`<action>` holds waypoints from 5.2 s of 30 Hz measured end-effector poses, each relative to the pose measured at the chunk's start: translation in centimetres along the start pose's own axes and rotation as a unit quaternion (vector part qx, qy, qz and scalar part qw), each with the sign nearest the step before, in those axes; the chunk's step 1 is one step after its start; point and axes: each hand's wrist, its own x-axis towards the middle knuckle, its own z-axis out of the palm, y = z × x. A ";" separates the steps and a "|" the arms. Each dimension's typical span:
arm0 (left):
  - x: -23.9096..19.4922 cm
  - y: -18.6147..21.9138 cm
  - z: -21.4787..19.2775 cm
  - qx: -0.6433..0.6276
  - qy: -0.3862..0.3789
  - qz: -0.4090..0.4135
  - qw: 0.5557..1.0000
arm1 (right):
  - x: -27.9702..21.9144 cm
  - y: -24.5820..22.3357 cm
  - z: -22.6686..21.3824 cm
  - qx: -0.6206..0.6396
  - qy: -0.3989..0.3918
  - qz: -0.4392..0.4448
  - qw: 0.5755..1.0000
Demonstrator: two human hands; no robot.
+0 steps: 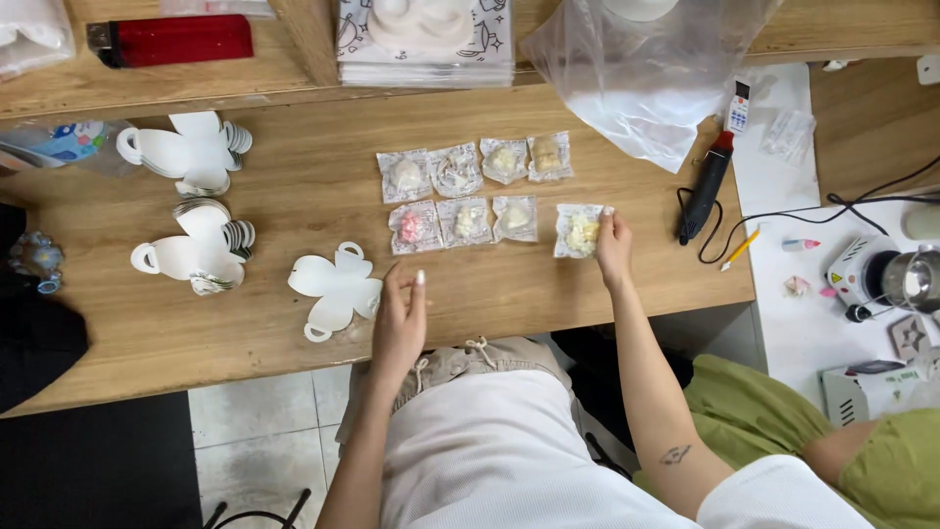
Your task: The recorder is packing small flower-shaped wax melts into individual green paper boxes and organizing them on the workspace.
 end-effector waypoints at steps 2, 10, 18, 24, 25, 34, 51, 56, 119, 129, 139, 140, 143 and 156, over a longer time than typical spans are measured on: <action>-0.9 -2.4 -0.7 0.003 0.047 -0.033 0.998 | 3.3 4.4 -1.3 -0.045 0.020 0.015 0.999; -2.2 -4.2 -1.2 -0.030 0.123 -0.079 0.989 | 7.1 6.4 2.0 -0.107 0.013 0.009 0.994; -3.9 -4.6 -2.3 -0.059 0.150 -0.124 0.979 | 4.9 0.5 4.1 -0.305 0.035 -0.050 0.950; -3.5 -10.5 -4.0 -0.038 0.240 -0.161 0.956 | 2.7 -1.4 2.8 -0.449 0.098 -0.179 0.870; -3.4 -11.3 -4.5 -0.007 0.268 -0.150 0.952 | 3.1 -1.2 2.5 -0.451 0.117 -0.202 0.862; -0.4 -17.8 -7.7 0.037 0.262 -0.217 0.940 | -1.5 -9.8 10.7 -0.353 -0.060 -0.172 0.918; 4.9 -25.2 -13.2 -0.069 0.018 -0.008 0.997 | -15.3 -8.8 34.9 -0.425 -0.219 -0.117 0.870; 4.9 -22.2 -18.4 -0.076 -0.057 0.037 0.995 | -18.3 -15.5 35.4 -0.455 -0.165 -0.089 0.870; 23.0 -24.8 -30.9 0.167 -0.162 0.085 0.969 | -15.5 -3.9 51.3 -0.091 -0.198 0.221 0.951; 24.8 -27.6 -29.6 0.181 -0.143 0.097 0.968 | -23.6 -15.0 52.4 -0.346 -0.023 -0.332 0.877; 23.5 -24.9 -30.4 0.210 -0.159 0.075 0.962 | -29.0 -9.1 51.6 -0.369 -0.349 -0.372 0.777; 23.5 -24.5 -30.6 0.227 -0.157 0.066 0.959 | -29.1 -8.3 51.4 -0.379 -0.366 -0.368 0.766; 24.4 -25.9 -29.7 0.230 -0.153 0.087 0.957 | -29.3 -9.5 51.4 -0.397 -0.347 -0.367 0.766; 24.5 -28.8 -28.9 0.202 -0.100 0.132 0.965 | -29.7 -16.1 50.7 -0.367 -0.303 -0.367 0.799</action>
